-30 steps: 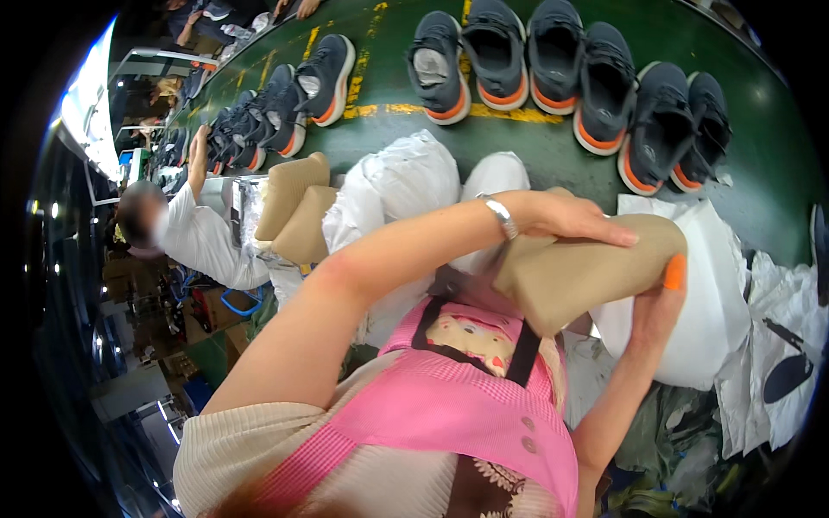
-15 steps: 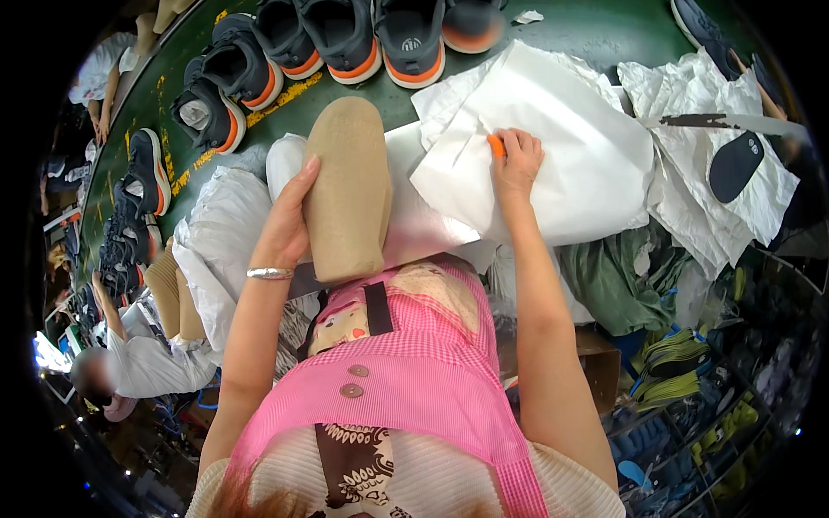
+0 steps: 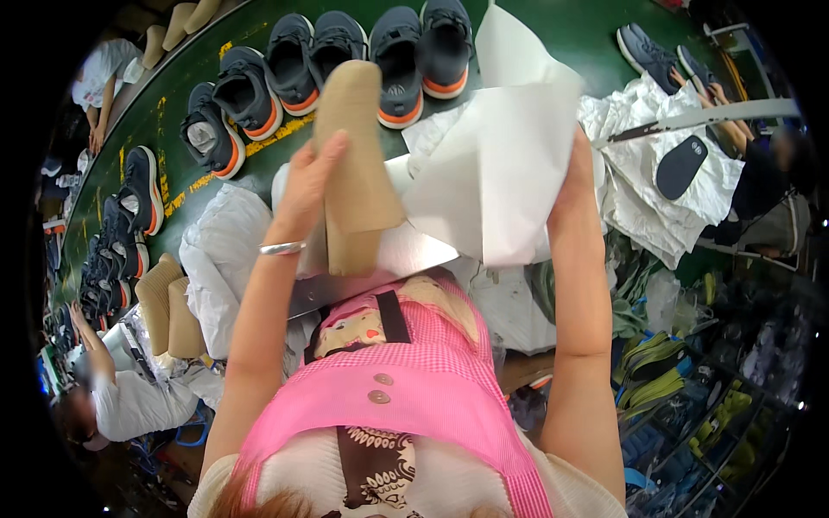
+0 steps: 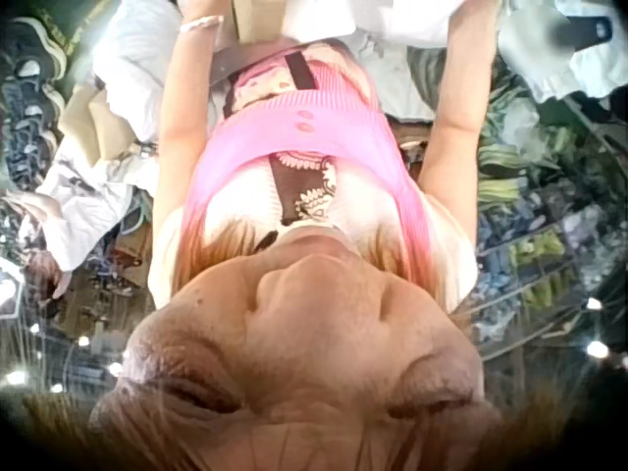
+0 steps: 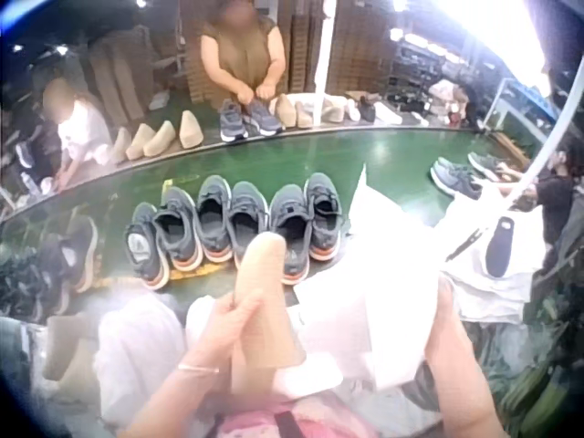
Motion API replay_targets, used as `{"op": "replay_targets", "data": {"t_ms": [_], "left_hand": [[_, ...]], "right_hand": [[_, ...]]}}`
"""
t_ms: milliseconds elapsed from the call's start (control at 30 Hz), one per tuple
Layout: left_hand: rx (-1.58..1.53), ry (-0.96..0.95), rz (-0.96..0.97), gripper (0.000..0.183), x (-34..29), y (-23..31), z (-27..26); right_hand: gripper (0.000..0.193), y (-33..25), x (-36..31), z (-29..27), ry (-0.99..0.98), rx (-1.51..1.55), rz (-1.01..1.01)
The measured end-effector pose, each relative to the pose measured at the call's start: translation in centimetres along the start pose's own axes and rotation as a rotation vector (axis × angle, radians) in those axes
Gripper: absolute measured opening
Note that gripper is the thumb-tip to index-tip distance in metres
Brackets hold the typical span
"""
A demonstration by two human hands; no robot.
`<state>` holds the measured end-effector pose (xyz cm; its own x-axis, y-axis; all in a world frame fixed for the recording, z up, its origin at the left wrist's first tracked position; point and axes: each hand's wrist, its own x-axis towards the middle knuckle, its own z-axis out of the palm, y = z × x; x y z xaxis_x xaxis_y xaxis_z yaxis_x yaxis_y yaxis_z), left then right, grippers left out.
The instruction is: The person repeatedly inserts white tissue paper into a series of gray sneakers with orange soles on a green factory table. The person folds the paper, places it inside each shoe, and moves to the next shoe in sequence.
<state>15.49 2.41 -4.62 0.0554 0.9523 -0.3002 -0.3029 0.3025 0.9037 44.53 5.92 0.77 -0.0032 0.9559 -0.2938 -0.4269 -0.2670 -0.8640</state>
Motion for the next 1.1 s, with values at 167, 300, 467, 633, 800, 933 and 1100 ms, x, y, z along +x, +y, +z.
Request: {"op": "replay_targets", "data": {"t_ms": [167, 300, 467, 633, 800, 933, 1100], "left_hand": [[-0.19, -0.008, 0.182, 0.034, 1.7, -0.9, 2.0], [-0.422, 0.022, 0.182, 0.034, 0.7, 0.0, -0.8], [-0.49, 0.064, 0.188, 0.033, -0.3, 0.4, -2.8], [-0.493, 0.087, 0.202, 0.032, -0.2, 0.3, -3.6], [-0.467, 0.109, 0.205, 0.032, -0.5, 0.3, -3.8], [-0.424, 0.13, 0.216, 0.032, -0.3, 0.3, -4.3], [-0.322, 0.177, 0.245, 0.031, -0.2, 0.7, -5.1]], "right_hand": [[0.015, 4.2, -3.4, 13.3, -0.165, -0.327, -0.344], [0.034, 6.6, -4.7, 18.4, -0.429, -0.99, -0.802], [0.057, 8.5, -0.6, 18.1, -0.24, -1.444, -1.025], [0.07, 8.1, 1.1, 17.8, -0.375, -1.153, -0.528], [0.087, 8.7, 1.5, 16.6, -0.39, -0.909, -0.2], [0.095, 8.5, 1.2, 15.6, -0.487, -0.744, 0.018], [0.096, 7.3, -0.1, 15.4, -0.576, -0.556, 0.112]]}}
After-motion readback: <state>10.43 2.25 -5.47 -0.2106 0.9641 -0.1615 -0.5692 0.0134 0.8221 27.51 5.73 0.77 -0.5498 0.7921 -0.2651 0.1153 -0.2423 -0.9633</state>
